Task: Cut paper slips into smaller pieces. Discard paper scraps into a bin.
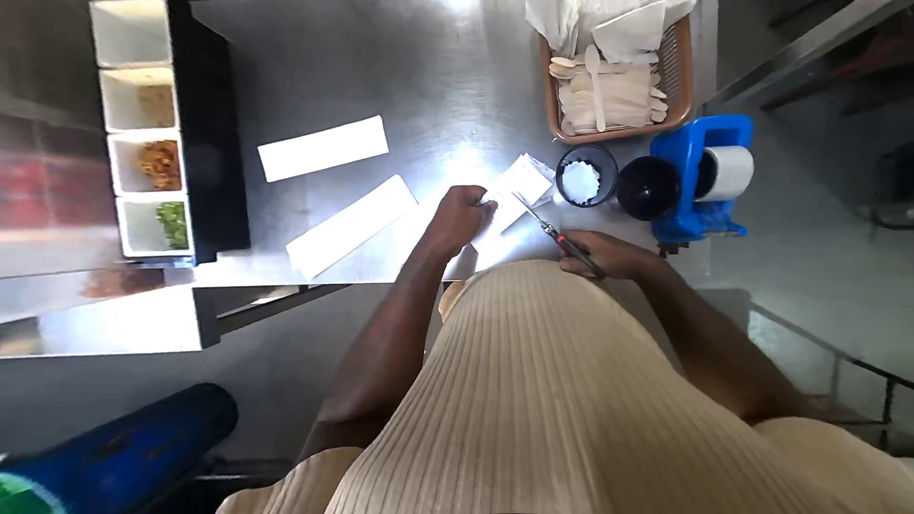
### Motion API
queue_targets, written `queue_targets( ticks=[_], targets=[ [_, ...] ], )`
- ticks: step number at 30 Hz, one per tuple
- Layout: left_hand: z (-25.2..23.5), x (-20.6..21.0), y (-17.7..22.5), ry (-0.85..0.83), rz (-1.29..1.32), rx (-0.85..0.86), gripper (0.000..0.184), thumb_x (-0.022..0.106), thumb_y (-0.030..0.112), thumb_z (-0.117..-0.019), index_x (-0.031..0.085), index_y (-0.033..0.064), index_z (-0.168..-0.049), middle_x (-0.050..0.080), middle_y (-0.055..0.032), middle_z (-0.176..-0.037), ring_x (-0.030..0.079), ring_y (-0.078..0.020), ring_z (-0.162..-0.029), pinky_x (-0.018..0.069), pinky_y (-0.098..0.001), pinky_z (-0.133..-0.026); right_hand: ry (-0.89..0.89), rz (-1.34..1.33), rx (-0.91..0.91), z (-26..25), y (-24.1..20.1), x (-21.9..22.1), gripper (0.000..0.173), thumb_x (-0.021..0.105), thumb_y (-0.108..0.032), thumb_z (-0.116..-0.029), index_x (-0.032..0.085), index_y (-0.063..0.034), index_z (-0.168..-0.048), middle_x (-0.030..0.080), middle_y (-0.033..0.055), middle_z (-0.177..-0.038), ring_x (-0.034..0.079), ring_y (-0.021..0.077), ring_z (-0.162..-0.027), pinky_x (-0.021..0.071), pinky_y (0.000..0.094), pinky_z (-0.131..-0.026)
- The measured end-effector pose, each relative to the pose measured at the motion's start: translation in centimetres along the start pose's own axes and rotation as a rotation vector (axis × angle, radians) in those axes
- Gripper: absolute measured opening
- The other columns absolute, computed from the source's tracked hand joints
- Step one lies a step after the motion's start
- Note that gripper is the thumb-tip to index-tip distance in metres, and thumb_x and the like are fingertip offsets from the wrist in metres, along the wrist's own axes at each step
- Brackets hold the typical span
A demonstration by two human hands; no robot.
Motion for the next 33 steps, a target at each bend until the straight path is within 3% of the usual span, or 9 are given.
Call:
queue_targets(
  ticks=[9,14,24,33],
  targets=[
    [0.1,0.2,-0.1,0.008,-0.053,0.003,0.024,0.062,0.019,-0.1029,0.066,0.0028,-0.086,0.066,-0.0102,-0.072,0.064,-0.0188,-0.062,0.0552,-0.0404,-0.060,0.063,0.078,-0.067,-1.5,-0.1,-0.1,0.048,0.065,-0.057,-0.0941,0.063,-0.0093,-0.103,0.058,0.0041,-0.077,0.057,0.0165,-0.069,0.0502,0.0392,-0.065],
    [0.1,0.5,-0.1,0.043,-0.029,-0.009,0.024,0.063,0.018,-0.1028,0.066,0.0029,-0.085,0.065,-0.0099,-0.071,0.063,-0.0186,-0.061,0.0542,-0.0393,-0.059,0.056,0.037,-0.069,-1.5,0.0,-0.3,0.048,0.068,-0.056,-0.0934,0.063,-0.0086,-0.101,0.056,0.0036,-0.075,0.055,0.0149,-0.066,0.0481,0.0365,-0.062],
    [0.1,0.8,-0.4,0.042,-0.049,-0.009,0.023,0.063,0.019,-0.1026,0.066,0.0030,-0.086,0.065,-0.0097,-0.071,0.063,-0.0186,-0.061,0.0543,-0.0403,-0.059,0.064,0.067,-0.078,-1.3,-0.2,-0.5,0.045,0.068,-0.052,-0.0944,0.063,-0.0078,-0.097,0.055,0.0040,-0.074,0.054,0.0159,-0.066,0.0477,0.0376,-0.063],
    [0.5,0.6,-0.4,0.028,-0.007,0.005,0.024,0.063,0.017,-0.1025,0.064,0.0025,-0.084,0.062,-0.0096,-0.068,0.059,-0.0178,-0.058,0.0516,-0.0374,-0.056,0.064,0.133,-0.070,-1.8,0.2,-0.4,0.032,0.066,-0.041,-0.0980,0.063,-0.0096,-0.093,0.056,0.0032,-0.074,0.055,0.0152,-0.066,0.0476,0.0373,-0.063]
  ],
)
Point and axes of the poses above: each hand's wrist, its own z-axis away from the middle knuckle, its own x-axis out of the palm, y = z × x, the point moved 4 cm from there along -z, towards the middle knuckle
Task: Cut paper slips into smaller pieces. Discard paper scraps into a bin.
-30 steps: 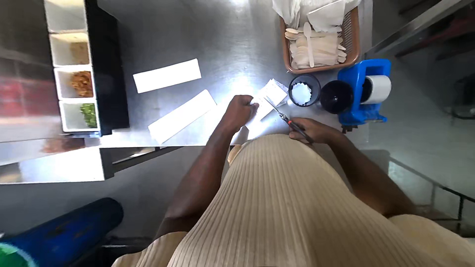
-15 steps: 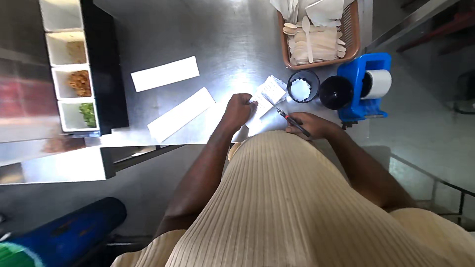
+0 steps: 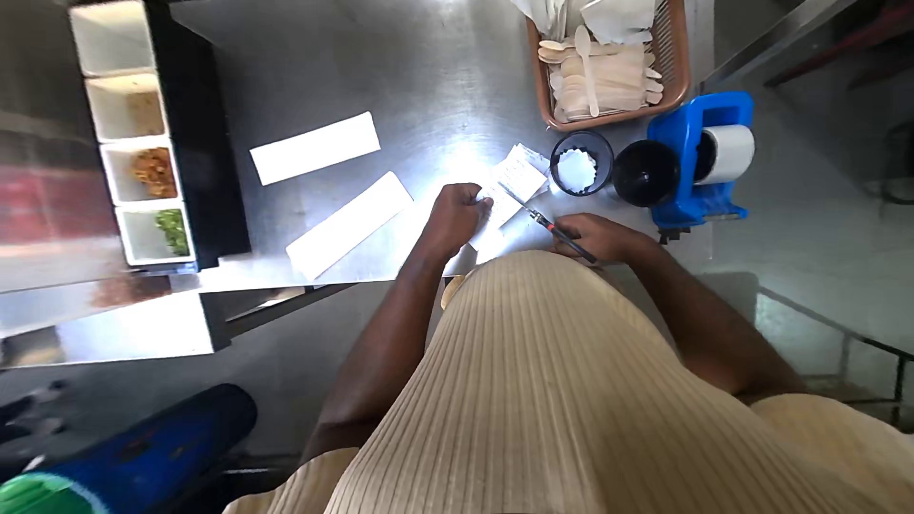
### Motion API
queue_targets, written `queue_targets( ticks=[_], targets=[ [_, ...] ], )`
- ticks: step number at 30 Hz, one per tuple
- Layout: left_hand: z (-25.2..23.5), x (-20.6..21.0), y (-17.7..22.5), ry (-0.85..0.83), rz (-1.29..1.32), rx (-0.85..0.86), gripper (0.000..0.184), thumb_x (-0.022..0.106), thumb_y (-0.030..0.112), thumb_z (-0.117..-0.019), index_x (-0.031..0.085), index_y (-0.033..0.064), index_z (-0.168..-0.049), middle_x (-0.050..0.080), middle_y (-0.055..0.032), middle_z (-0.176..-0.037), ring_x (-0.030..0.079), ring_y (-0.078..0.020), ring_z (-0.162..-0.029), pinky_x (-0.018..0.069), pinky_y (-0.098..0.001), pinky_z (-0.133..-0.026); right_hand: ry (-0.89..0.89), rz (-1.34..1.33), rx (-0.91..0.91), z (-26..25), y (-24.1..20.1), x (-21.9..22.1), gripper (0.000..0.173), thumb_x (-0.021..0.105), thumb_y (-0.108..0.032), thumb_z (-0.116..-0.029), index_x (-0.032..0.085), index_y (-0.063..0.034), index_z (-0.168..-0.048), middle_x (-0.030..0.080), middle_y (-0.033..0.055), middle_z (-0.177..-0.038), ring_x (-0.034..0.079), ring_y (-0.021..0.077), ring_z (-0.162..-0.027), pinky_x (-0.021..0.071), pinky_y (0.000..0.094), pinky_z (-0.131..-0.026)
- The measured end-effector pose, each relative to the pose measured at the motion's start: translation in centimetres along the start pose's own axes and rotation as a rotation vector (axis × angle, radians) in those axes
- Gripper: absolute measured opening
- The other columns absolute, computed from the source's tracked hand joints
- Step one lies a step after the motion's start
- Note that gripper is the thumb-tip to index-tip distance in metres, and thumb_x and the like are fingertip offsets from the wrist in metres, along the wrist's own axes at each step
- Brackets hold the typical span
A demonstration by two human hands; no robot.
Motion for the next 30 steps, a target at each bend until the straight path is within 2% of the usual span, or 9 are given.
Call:
queue_targets(
  ticks=[12,17,22,27,30],
  targets=[
    [-0.1,-0.1,0.4,-0.032,-0.039,0.023,0.023,0.062,0.017,-0.1033,0.066,0.0028,-0.086,0.065,-0.0095,-0.071,0.062,-0.0179,-0.060,0.0536,-0.0375,-0.058,0.044,-0.034,0.001,-0.1,0.9,0.3,0.025,0.070,-0.033,-0.0972,0.063,-0.0088,-0.094,0.058,0.0036,-0.074,0.057,0.0152,-0.066,0.0491,0.0373,-0.062],
    [0.0,0.8,1.0,-0.086,-0.096,0.076,0.022,0.062,0.018,-0.1029,0.067,0.0030,-0.087,0.065,-0.0087,-0.070,0.062,-0.0177,-0.060,0.0538,-0.0390,-0.059,0.086,-0.083,-0.030,-0.5,0.3,0.5,0.033,0.071,-0.041,-0.0941,0.064,-0.0092,-0.095,0.058,0.0029,-0.075,0.057,0.0139,-0.067,0.0491,0.0361,-0.063],
    [0.0,0.8,1.0,-0.071,-0.076,0.058,0.023,0.063,0.017,-0.1024,0.066,0.0035,-0.083,0.063,-0.0083,-0.068,0.060,-0.0170,-0.058,0.0516,-0.0373,-0.057,0.110,-0.074,-0.021,-0.9,0.4,0.7,0.033,0.072,-0.041,-0.0937,0.064,-0.0092,-0.095,0.058,0.0032,-0.075,0.057,0.0152,-0.067,0.0488,0.0376,-0.064],
    [-0.7,0.7,0.0,-0.085,-0.072,0.038,0.023,0.063,0.017,-0.1025,0.066,0.0027,-0.084,0.064,-0.0092,-0.070,0.062,-0.0177,-0.060,0.0530,-0.0377,-0.058,0.121,-0.128,0.004,-1.6,1.1,1.2,0.036,0.074,-0.044,-0.0918,0.062,-0.0102,-0.087,0.055,0.0026,-0.068,0.053,0.0158,-0.060,0.0450,0.0378,-0.057],
    [-1.7,0.8,-0.8,-0.094,-0.043,0.016,0.022,0.064,0.016,-0.1021,0.066,0.0018,-0.085,0.065,-0.0098,-0.070,0.062,-0.0173,-0.060,0.0538,-0.0367,-0.058,0.157,-0.137,0.024,-2.2,1.4,1.0,0.037,0.073,-0.043,-0.0932,0.064,-0.0075,-0.086,0.056,0.0038,-0.066,0.053,0.0156,-0.056,0.0453,0.0367,-0.054]
  ],
)
Point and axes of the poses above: each hand's wrist, its own z-axis away from the middle knuckle, its own x-axis out of the palm, y = z × x, the point moved 4 cm from there along -z, towards the middle knuckle
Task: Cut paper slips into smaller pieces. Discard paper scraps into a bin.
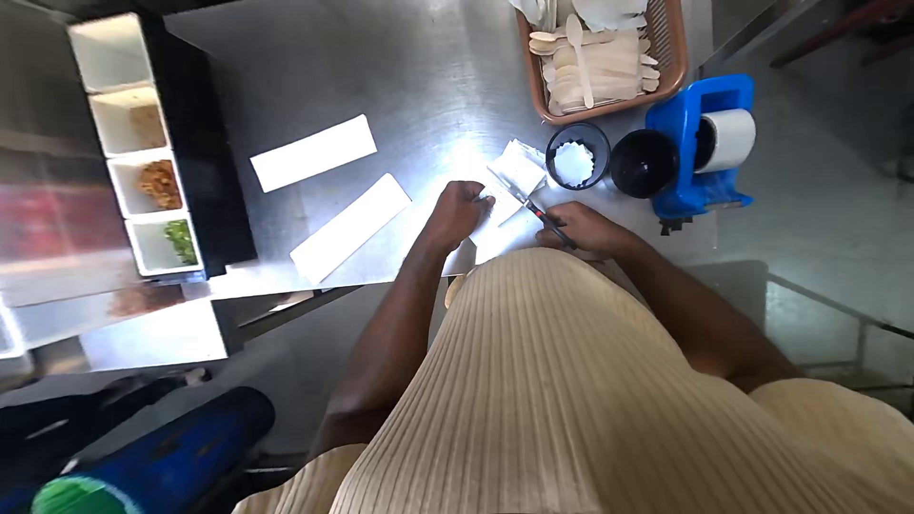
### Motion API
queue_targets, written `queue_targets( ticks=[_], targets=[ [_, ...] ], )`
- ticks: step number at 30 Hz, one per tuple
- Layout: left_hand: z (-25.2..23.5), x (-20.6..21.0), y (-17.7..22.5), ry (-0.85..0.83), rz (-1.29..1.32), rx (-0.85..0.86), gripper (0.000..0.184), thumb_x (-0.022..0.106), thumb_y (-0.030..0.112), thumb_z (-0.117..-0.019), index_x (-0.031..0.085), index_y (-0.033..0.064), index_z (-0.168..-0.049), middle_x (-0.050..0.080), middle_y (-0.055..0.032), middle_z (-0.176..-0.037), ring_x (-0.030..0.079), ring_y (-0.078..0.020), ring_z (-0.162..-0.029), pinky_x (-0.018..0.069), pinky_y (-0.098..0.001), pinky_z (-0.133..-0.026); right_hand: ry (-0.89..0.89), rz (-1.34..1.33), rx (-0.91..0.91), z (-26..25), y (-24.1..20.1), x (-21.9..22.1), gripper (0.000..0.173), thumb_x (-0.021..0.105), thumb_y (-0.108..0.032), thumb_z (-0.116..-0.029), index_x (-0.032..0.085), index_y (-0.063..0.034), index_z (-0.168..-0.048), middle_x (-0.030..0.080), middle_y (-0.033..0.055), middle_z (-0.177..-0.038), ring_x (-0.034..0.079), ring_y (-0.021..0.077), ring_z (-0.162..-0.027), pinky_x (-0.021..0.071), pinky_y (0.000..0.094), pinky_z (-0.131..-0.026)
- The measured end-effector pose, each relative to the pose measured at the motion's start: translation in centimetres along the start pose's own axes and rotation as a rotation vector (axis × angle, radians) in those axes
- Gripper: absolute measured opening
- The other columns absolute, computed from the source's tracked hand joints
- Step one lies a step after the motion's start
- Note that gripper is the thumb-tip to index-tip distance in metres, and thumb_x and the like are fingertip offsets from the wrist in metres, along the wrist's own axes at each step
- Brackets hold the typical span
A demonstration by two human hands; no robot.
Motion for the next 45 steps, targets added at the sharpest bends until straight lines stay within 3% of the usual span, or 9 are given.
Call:
queue_targets(
  ticks=[7,14,18,21,23,29,36,40,45],
  targets=[
    [-1.1,-0.1,-2.1,0.024,0.046,-0.086,0.022,0.062,0.018,-0.1026,0.068,0.0014,-0.089,0.066,-0.0094,-0.074,0.063,-0.0160,-0.062,0.0552,-0.0360,-0.060,-0.117,-0.175,0.172,0.1,0.6,-0.2,0.044,0.069,-0.047,-0.0961,0.065,-0.0032,-0.101,0.064,0.0066,-0.073,0.059,0.0153,-0.060,0.0505,0.0330,-0.057],
    [3.0,0.4,1.3,-0.051,-0.113,0.129,0.021,0.060,0.019,-0.1050,0.069,0.0059,-0.091,0.066,-0.0058,-0.073,0.064,-0.0154,-0.064,0.0553,-0.0372,-0.061,0.312,-0.276,-0.076,-0.3,-4.6,0.0,0.034,0.083,-0.024,-0.0842,0.064,-0.0052,-0.106,0.070,0.0046,-0.087,0.067,0.0140,-0.074,0.0579,0.0344,-0.067],
    [3.9,0.4,2.3,-0.059,-0.131,0.177,0.018,0.060,0.019,-0.1049,0.070,0.0067,-0.095,0.066,-0.0045,-0.072,0.062,-0.0142,-0.062,0.0542,-0.0355,-0.059,0.326,-0.311,-0.167,-1.5,-6.7,-0.5,0.030,0.081,-0.008,-0.0798,0.062,-0.0032,-0.103,0.069,0.0061,-0.083,0.065,0.0135,-0.068,0.0560,0.0304,-0.060],
    [4.2,-0.2,1.6,-0.074,-0.010,0.120,0.016,0.064,0.022,-0.1034,0.071,0.0071,-0.100,0.069,-0.0062,-0.079,0.065,-0.0156,-0.065,0.0565,-0.0339,-0.060,0.332,-0.258,-0.164,-1.7,-7.2,-1.2,0.027,0.079,-0.009,-0.0797,0.063,-0.0036,-0.101,0.068,0.0062,-0.081,0.065,0.0145,-0.067,0.0560,0.0324,-0.060],
    [4.9,-0.3,0.6,-0.100,0.150,0.045,0.015,0.064,0.016,-0.1027,0.069,0.0024,-0.105,0.070,-0.0119,-0.084,0.067,-0.0204,-0.066,0.0595,-0.0351,-0.060,0.363,-0.234,-0.154,-1.6,-7.3,-1.9,0.026,0.079,-0.010,-0.0799,0.063,-0.0040,-0.100,0.068,0.0057,-0.079,0.065,0.0146,-0.066,0.0559,0.0327,-0.059],
    [5.8,1.3,-1.1,-0.032,0.460,-0.032,0.015,0.059,0.007,-0.1039,0.062,-0.0032,-0.115,0.070,-0.0157,-0.082,0.072,-0.0231,-0.071,0.0638,-0.0390,-0.072,0.463,-0.269,-0.141,-1.2,-6.9,-2.7,0.029,0.079,-0.009,-0.0782,0.063,-0.0031,-0.101,0.069,0.0071,-0.081,0.066,0.0153,-0.067,0.0571,0.0329,-0.059],
    [5.2,1.2,-1.1,0.131,0.520,-0.062,0.014,0.058,0.009,-0.1051,0.063,-0.0043,-0.103,0.067,-0.0142,-0.076,0.070,-0.0228,-0.062,0.0638,-0.0391,-0.061,0.499,-0.275,-0.153,-1.4,-7.0,-2.7,0.027,0.079,-0.009,-0.0791,0.062,-0.0037,-0.099,0.068,0.0075,-0.080,0.065,0.0159,-0.065,0.0550,0.0326,-0.056],
    [4.9,0.3,-1.0,0.245,0.483,-0.017,0.013,0.059,0.008,-0.1038,0.064,-0.0028,-0.099,0.065,-0.0097,-0.071,0.066,-0.0191,-0.058,0.0622,-0.0373,-0.058,0.506,-0.260,-0.151,-0.5,-7.1,-2.9,0.033,0.084,-0.022,-0.0839,0.063,-0.0048,-0.102,0.069,0.0056,-0.082,0.066,0.0139,-0.067,0.0572,0.0313,-0.061],
    [3.7,-2.0,-1.2,0.448,0.477,0.038,0.014,0.060,0.010,-0.1036,0.062,-0.0025,-0.099,0.067,-0.0092,-0.072,0.067,-0.0185,-0.058,0.0612,-0.0360,-0.057,0.124,-0.057,0.042,1.9,-4.8,-2.8,0.050,0.075,-0.049,-0.0887,0.062,-0.0072,-0.113,0.064,0.0069,-0.085,0.061,0.0187,-0.073,0.0536,0.0424,-0.067]
  ],
)
Point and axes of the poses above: each hand's wrist, its own z-axis away from the middle knuckle, its own x-axis out of the palm, y = z × x, the point moved 4 cm from there along -z, towards the middle knuckle
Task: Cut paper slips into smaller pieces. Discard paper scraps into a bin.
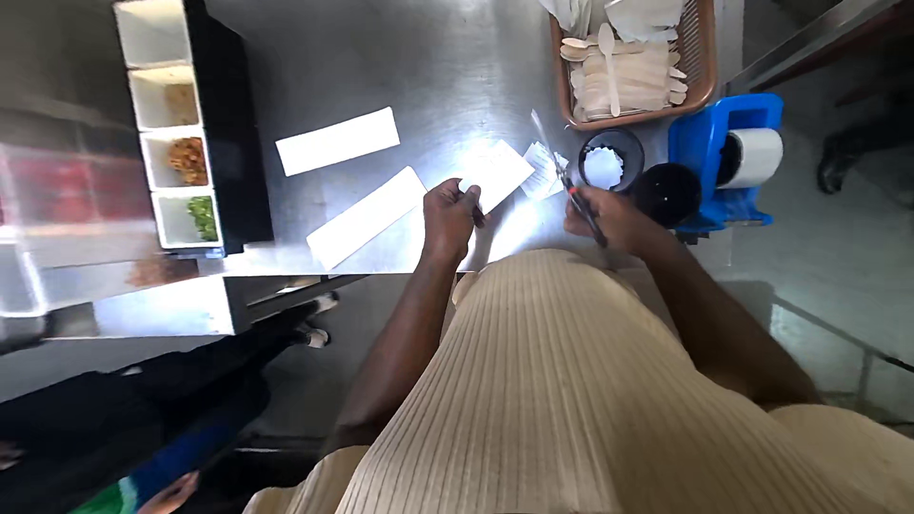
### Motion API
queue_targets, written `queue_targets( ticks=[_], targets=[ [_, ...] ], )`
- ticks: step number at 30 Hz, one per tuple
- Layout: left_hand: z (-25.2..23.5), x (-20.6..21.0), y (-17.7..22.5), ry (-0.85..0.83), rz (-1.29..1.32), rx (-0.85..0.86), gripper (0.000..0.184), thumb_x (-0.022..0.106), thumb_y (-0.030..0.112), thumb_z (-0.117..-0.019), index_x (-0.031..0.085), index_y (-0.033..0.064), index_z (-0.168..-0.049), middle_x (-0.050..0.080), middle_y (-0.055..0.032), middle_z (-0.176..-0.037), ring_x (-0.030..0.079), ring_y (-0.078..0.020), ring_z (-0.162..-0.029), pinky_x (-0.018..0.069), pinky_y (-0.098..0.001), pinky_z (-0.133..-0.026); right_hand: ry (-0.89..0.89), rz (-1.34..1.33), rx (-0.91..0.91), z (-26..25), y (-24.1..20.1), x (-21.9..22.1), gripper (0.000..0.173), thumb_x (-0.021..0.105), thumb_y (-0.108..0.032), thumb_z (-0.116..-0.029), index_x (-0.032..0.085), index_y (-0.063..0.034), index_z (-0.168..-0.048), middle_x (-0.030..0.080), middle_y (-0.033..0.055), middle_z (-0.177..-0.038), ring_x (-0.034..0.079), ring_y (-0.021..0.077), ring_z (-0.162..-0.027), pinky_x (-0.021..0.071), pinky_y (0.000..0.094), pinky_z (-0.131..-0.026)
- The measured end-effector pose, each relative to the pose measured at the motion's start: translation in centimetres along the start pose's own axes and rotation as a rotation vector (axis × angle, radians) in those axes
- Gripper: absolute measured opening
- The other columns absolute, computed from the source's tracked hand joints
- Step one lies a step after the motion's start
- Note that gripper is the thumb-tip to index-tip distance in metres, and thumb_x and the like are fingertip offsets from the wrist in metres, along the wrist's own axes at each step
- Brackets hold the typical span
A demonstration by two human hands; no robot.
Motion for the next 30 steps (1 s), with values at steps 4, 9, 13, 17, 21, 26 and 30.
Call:
queue_targets(
  ticks=[4,9,13,17,21,26,30],
  targets=[
    [-0.8,0.7,-0.1,0.033,0.002,0.006,0.013,0.060,0.010,-0.1035,0.063,-0.0030,-0.100,0.068,-0.0104,-0.074,0.068,-0.0190,-0.058,0.0612,-0.0354,-0.055,-0.206,0.089,0.079,1.1,2.3,1.5,0.050,0.073,-0.051,-0.0906,0.061,-0.0074,-0.113,0.062,0.0072,-0.085,0.060,0.0190,-0.073,0.0529,0.0421,-0.068],
    [-1.1,2.0,-0.4,0.042,0.023,0.009,0.014,0.059,0.010,-0.1040,0.062,-0.0024,-0.098,0.068,-0.0097,-0.074,0.068,-0.0187,-0.057,0.0612,-0.0352,-0.055,-0.242,0.092,0.065,1.1,3.2,1.6,0.051,0.071,-0.055,-0.0904,0.062,-0.0083,-0.109,0.060,0.0051,-0.082,0.058,0.0167,-0.071,0.0516,0.0396,-0.066],
    [-0.6,3.2,-0.3,-0.001,-0.013,0.019,0.014,0.058,0.010,-0.1041,0.062,-0.0029,-0.101,0.068,-0.0105,-0.074,0.068,-0.0193,-0.058,0.0612,-0.0358,-0.055,-0.271,0.147,0.051,0.8,2.4,2.0,0.047,0.071,-0.053,-0.0910,0.063,-0.0099,-0.108,0.060,0.0051,-0.081,0.058,0.0176,-0.071,0.0510,0.0413,-0.067],
    [-0.2,4.1,-0.2,-0.043,-0.035,0.023,0.015,0.058,0.011,-0.1045,0.063,-0.0033,-0.101,0.070,-0.0116,-0.075,0.068,-0.0199,-0.059,0.0609,-0.0355,-0.055,-0.260,0.143,0.043,-0.4,1.8,2.4,0.048,0.073,-0.053,-0.0907,0.062,-0.0088,-0.106,0.060,0.0053,-0.081,0.058,0.0174,-0.070,0.0512,0.0399,-0.066],
    [-0.3,4.0,-0.2,-0.041,-0.023,0.022,0.015,0.058,0.011,-0.1050,0.062,-0.0032,-0.101,0.069,-0.0115,-0.074,0.069,-0.0201,-0.059,0.0615,-0.0358,-0.056,-0.247,0.118,0.041,-0.8,1.9,2.6,0.048,0.074,-0.052,-0.0902,0.063,-0.0078,-0.105,0.059,0.0051,-0.080,0.058,0.0166,-0.070,0.0508,0.0388,-0.066],
    [-0.3,4.0,-0.4,-0.041,-0.024,-0.001,0.015,0.058,0.010,-0.1047,0.062,-0.0032,-0.099,0.069,-0.0116,-0.074,0.069,-0.0208,-0.059,0.0627,-0.0377,-0.057,-0.245,0.144,0.024,-1.0,2.6,2.5,0.048,0.073,-0.055,-0.0903,0.063,-0.0091,-0.102,0.058,0.0040,-0.077,0.057,0.0163,-0.067,0.0501,0.0384,-0.064],
    [-0.1,4.1,-0.6,-0.051,0.002,0.006,0.015,0.058,0.010,-0.1044,0.062,-0.0034,-0.100,0.069,-0.0121,-0.076,0.070,-0.0216,-0.060,0.0630,-0.0386,-0.057,-0.223,0.133,0.015,-0.8,2.8,2.4,0.042,0.073,-0.050,-0.0919,0.064,-0.0095,-0.100,0.059,0.0038,-0.076,0.057,0.0159,-0.066,0.0498,0.0383,-0.063]
  ],
)
Point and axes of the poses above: each hand's wrist, its own z-axis away from the middle knuckle, its own x-axis out of the palm, y = z × x, the point moved 4 cm from there along -z, towards the middle knuckle
